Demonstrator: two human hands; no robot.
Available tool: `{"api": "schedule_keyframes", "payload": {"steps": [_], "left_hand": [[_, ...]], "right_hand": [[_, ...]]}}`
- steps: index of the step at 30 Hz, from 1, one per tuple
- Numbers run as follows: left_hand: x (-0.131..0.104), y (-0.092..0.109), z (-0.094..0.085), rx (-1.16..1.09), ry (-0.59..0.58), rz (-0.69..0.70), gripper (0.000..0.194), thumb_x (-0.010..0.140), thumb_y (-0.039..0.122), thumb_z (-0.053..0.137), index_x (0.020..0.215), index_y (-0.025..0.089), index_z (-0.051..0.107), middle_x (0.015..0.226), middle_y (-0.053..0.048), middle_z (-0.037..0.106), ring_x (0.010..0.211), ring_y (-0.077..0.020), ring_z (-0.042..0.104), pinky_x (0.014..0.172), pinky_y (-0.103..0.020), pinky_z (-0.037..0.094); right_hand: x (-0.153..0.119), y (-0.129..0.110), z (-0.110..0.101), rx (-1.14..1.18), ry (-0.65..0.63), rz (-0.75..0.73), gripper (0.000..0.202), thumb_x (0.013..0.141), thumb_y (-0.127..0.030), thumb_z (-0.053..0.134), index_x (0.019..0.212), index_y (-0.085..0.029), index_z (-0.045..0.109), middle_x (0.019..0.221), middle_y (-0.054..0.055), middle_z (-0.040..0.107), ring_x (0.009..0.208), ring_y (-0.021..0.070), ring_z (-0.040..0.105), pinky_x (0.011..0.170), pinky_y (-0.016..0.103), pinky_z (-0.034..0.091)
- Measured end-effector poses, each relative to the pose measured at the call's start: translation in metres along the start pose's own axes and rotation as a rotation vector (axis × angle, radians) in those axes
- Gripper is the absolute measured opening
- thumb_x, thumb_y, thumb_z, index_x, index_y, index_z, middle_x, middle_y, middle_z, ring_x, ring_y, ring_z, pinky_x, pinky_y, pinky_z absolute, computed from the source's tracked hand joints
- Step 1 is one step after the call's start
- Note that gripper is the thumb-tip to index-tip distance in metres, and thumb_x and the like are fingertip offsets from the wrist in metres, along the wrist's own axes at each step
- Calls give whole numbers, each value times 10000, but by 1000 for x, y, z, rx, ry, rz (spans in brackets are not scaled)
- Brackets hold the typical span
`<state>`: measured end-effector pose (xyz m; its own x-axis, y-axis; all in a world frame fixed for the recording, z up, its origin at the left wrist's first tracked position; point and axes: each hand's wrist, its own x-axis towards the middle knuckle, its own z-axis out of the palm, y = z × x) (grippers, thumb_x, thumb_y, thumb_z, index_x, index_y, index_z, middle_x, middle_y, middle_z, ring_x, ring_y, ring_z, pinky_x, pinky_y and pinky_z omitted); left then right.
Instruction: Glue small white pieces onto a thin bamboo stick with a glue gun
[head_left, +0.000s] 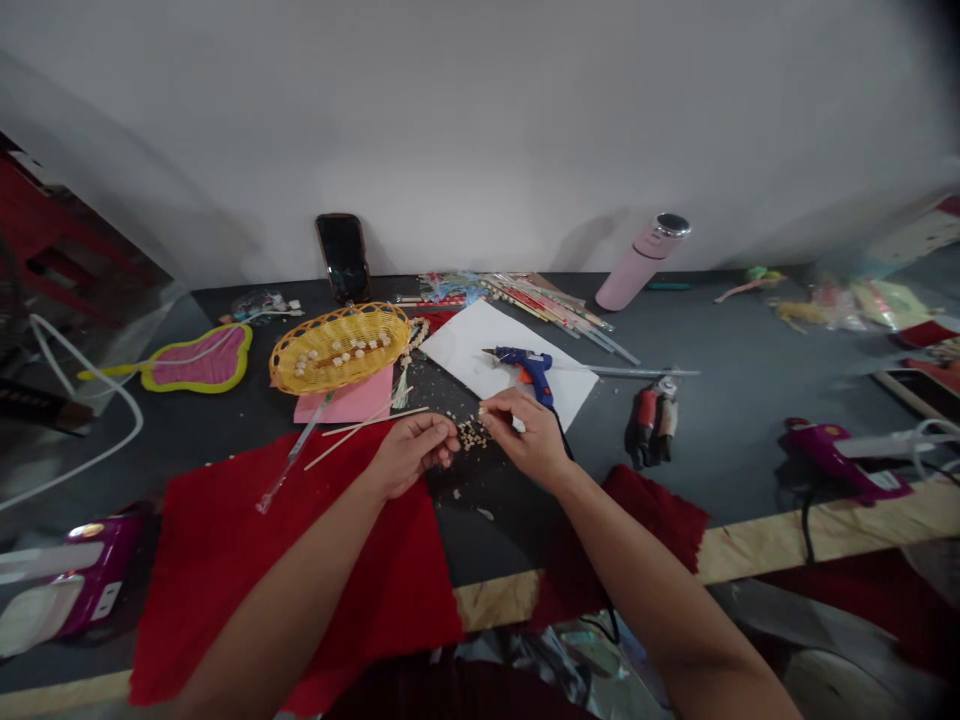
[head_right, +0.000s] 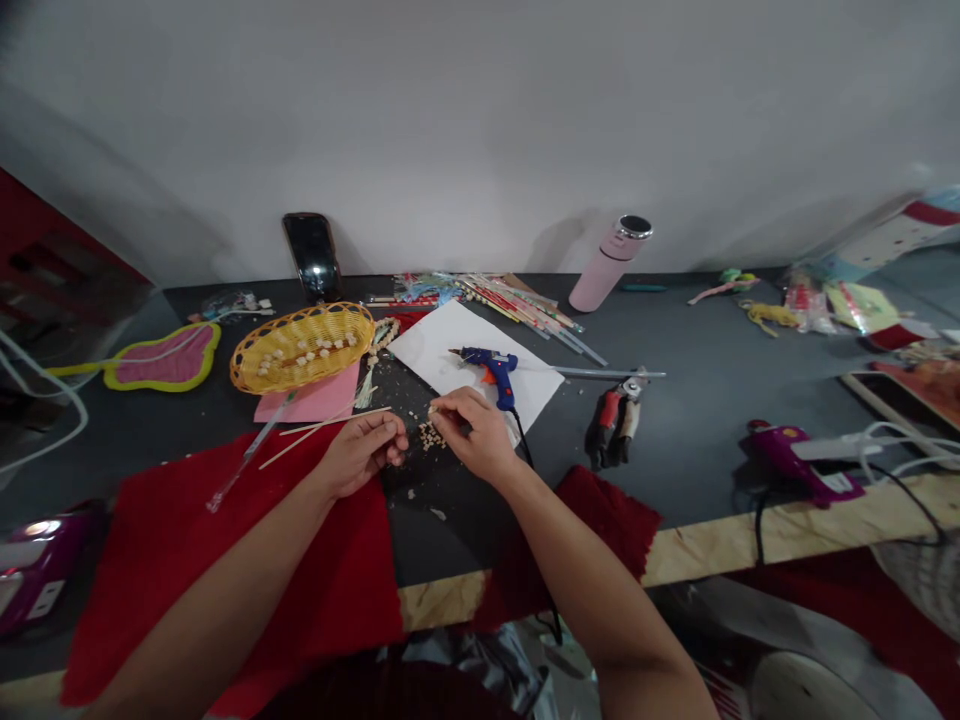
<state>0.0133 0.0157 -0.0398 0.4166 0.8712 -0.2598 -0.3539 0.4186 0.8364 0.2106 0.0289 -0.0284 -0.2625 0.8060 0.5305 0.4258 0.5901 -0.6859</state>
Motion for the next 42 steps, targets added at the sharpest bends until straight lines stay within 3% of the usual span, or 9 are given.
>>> {"api": "schedule_keyframes", "payload": {"steps": [6, 13, 24, 28, 42], "left_hand": [[0, 2, -1, -75, 23, 49, 214, 780, 332, 600, 743, 132, 535, 644, -13, 573, 497, -66, 475, 517, -213, 417], [1, 0, 1, -59, 1, 66, 274, 828, 359, 518, 665, 142, 484, 566, 2, 532, 467, -67, 428, 490, -212, 387], [-1, -4, -3, 64, -19, 31, 189, 670, 228, 719, 761, 118, 596, 727, -21, 634, 492, -45, 491, 535, -201, 414], [0, -5, -3, 44, -20, -20, 231, 687, 266, 707, 850, 128, 619, 749, -27, 643, 508, -54, 510, 546, -209, 424], [-1, -3, -1, 153, -21, 7, 212, 706, 320, 681, 740, 117, 631, 685, -24, 617, 536, -74, 504, 543, -210, 381]], "right_hand": [[1, -1, 0, -20, 9, 0, 105, 831, -220, 556, 917, -190, 609, 782, 38, 588, 654, 124, 528, 571, 250, 456], [-1, -3, 4, -5, -75, -9, 126, 841, -219, 536, 940, -202, 611, 837, 48, 601, 689, 121, 563, 581, 234, 481], [-2, -2, 7, 12, -158, -103, 136, 838, -206, 546, 961, -202, 603, 879, 62, 609, 774, 136, 588, 663, 256, 504], [-3, -1, 9, 1, -188, -152, 146, 846, -202, 537, 976, -205, 603, 878, 60, 622, 825, 144, 591, 725, 271, 508], [-4, -1, 12, -4, -225, -205, 184, 854, -192, 524, 1021, -200, 601, 881, 65, 630, 816, 139, 597, 723, 260, 518]]}}
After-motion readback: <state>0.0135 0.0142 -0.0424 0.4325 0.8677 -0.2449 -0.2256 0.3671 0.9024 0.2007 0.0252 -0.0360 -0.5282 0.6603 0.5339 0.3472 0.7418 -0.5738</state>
